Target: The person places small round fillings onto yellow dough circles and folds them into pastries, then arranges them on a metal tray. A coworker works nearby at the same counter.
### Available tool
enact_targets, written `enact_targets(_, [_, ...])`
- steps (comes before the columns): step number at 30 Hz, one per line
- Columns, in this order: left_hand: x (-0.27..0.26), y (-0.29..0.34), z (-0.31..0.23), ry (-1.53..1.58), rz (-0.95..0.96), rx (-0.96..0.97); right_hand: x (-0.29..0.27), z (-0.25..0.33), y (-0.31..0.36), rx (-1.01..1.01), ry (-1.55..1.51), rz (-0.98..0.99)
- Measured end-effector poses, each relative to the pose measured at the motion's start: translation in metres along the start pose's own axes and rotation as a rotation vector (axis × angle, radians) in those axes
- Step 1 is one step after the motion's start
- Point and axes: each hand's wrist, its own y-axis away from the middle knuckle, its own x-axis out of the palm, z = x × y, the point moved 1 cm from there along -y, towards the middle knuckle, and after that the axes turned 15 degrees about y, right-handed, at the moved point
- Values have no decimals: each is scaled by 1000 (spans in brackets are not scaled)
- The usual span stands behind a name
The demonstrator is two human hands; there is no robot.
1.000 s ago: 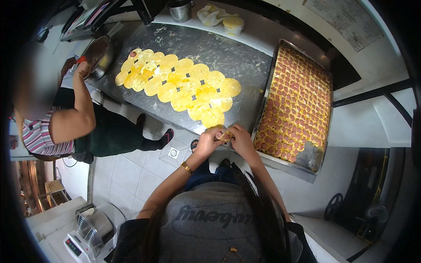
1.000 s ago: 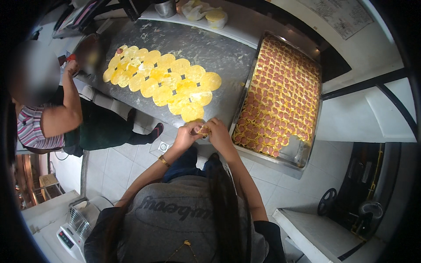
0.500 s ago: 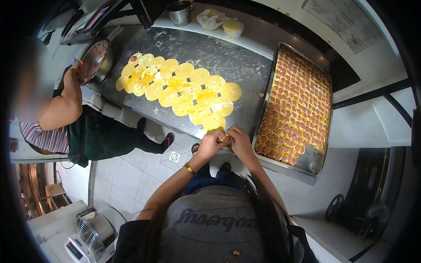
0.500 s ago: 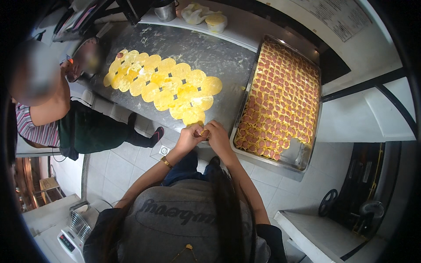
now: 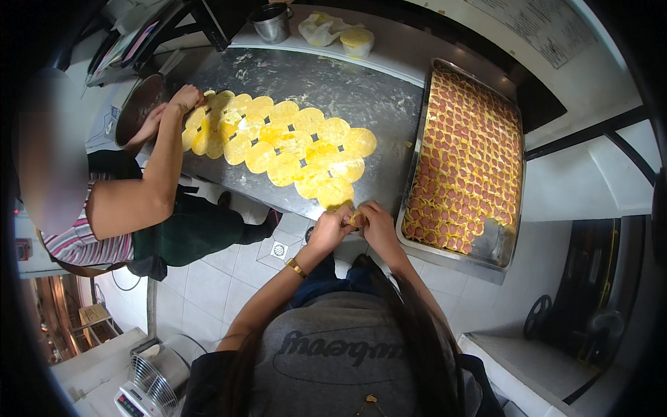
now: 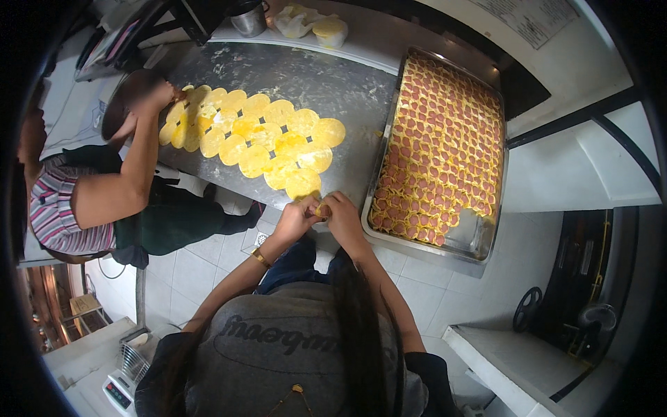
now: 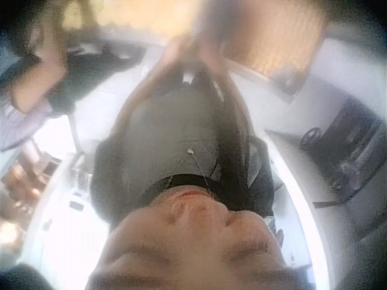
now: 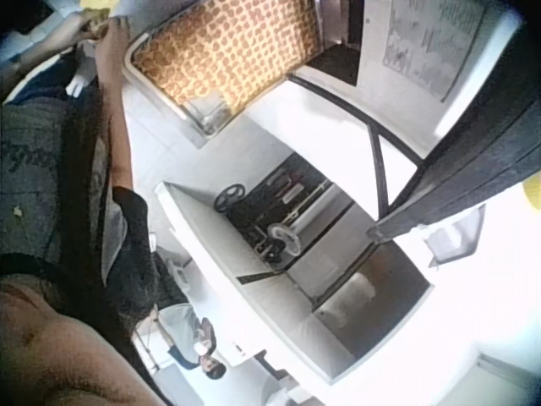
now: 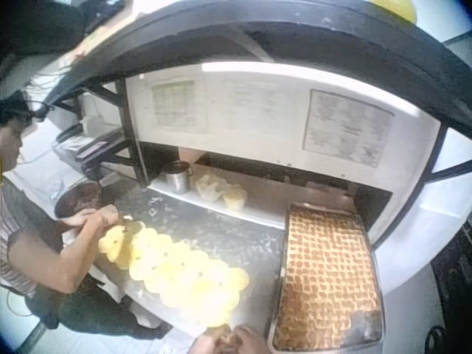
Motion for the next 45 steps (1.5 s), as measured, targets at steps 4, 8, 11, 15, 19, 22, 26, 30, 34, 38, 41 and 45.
enact_targets(4, [-2, -1, -10, -2, 41, -63, -2, -1, 0, -35, -2, -96])
enact_targets(8, [0, -1, -10, 63, -66, 86, 1, -2, 1, -8, -48, -37])
enact_targets(11, [2, -2, -5, 22, -42, 20, 5, -4, -1, -27, -66, -44])
enact_targets(15, [1, 0, -2, 116, -71, 55, 5, -4, 4, 39, 9, -150])
enact_targets(19, [3, 1, 2, 48, -65, 6, 4, -4, 0, 36, -33, -71])
enact_targets(22, [1, 4, -1, 97, -73, -12, 1, -1, 3, 8, -19, -135])
enact_targets(26, [-2, 5, -5, 118, -121, 64, 6, 1, 3, 30, -90, 2])
enact_targets(30, [-4, 9, -1, 113, -110, 74, 6, 5, 7, -61, -15, -80])
enact_targets(34, [-5, 9, 0, 92, -53, -35, 25, 1, 9, -90, -2, -158])
enact_targets(38, [-17, 10, -9, 185, -46, -47, -23, 3, 19, 82, -141, -149])
enact_targets(41, [-25, 11, -15, 176, 3, -96, -74, -33, 47, 261, -178, -347])
enact_targets(45, [-25, 17, -14, 99, 63, -100, -138, -130, 121, 563, 137, -697])
